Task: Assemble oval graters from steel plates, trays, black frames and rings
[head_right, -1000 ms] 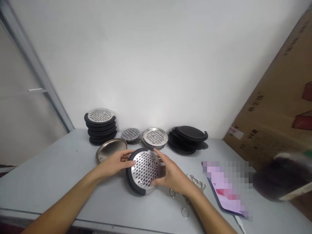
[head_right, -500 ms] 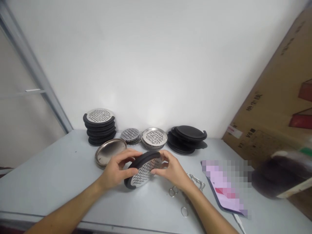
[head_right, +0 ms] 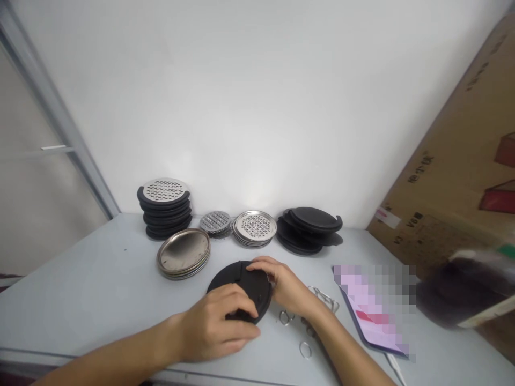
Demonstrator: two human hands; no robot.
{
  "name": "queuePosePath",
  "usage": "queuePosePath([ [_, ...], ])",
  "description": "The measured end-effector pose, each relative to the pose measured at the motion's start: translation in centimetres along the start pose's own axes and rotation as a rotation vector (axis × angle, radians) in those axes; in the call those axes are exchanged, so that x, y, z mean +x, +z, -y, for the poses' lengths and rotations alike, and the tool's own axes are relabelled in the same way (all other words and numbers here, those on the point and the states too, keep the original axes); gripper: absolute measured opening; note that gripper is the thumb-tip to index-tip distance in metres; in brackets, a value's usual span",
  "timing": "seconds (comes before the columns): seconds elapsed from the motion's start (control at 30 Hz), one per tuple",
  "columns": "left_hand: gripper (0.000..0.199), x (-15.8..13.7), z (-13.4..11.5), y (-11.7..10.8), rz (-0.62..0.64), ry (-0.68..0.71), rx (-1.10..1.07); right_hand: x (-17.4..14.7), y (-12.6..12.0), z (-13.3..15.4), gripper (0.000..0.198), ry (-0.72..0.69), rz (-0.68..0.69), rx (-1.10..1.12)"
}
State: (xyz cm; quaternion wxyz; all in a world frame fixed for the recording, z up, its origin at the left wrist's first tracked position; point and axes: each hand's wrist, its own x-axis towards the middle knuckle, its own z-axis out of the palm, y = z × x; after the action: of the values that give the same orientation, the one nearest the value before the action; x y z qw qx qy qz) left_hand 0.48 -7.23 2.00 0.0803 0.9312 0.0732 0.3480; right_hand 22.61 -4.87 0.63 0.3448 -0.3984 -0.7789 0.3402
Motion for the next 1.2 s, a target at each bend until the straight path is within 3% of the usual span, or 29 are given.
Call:
queuePosePath([
  [0.17,0.012,-0.6,-0.1,1.4,0.068,0.056,0.107,-0.4,-0.5,0.2,0.063,0.044,0.108,-0.008],
  [0.33,0.009,-1.0,-0.2,2.6,0.083,0.092,0.163,-0.7,-1.2,0.0,0.056,0.105,0.184,0.093],
  [0.5,0.009,-1.2,-0.1,3.1,0.094,0.151,0.191,-0.6,-1.3,-0.6,0.036,0.169,0.107,0.131],
  [0.63,0.009,-1.4,0.0,3.3,0.125,0.159,0.179,-0.2,-0.8,-0.4,0.032,0.277,0.064,0.129],
  [0.97,0.014,-1.4,0.0,2.2,0.334,0.115,0.145,0.1,0.1,-1.3,0.030,0.270,0.017,0.061],
  [1.2,0.011,-1.1,0.0,2.0,0.301,0.025,0.101,0.2,0.3,-1.6,0.028,0.277,0.014,0.099],
])
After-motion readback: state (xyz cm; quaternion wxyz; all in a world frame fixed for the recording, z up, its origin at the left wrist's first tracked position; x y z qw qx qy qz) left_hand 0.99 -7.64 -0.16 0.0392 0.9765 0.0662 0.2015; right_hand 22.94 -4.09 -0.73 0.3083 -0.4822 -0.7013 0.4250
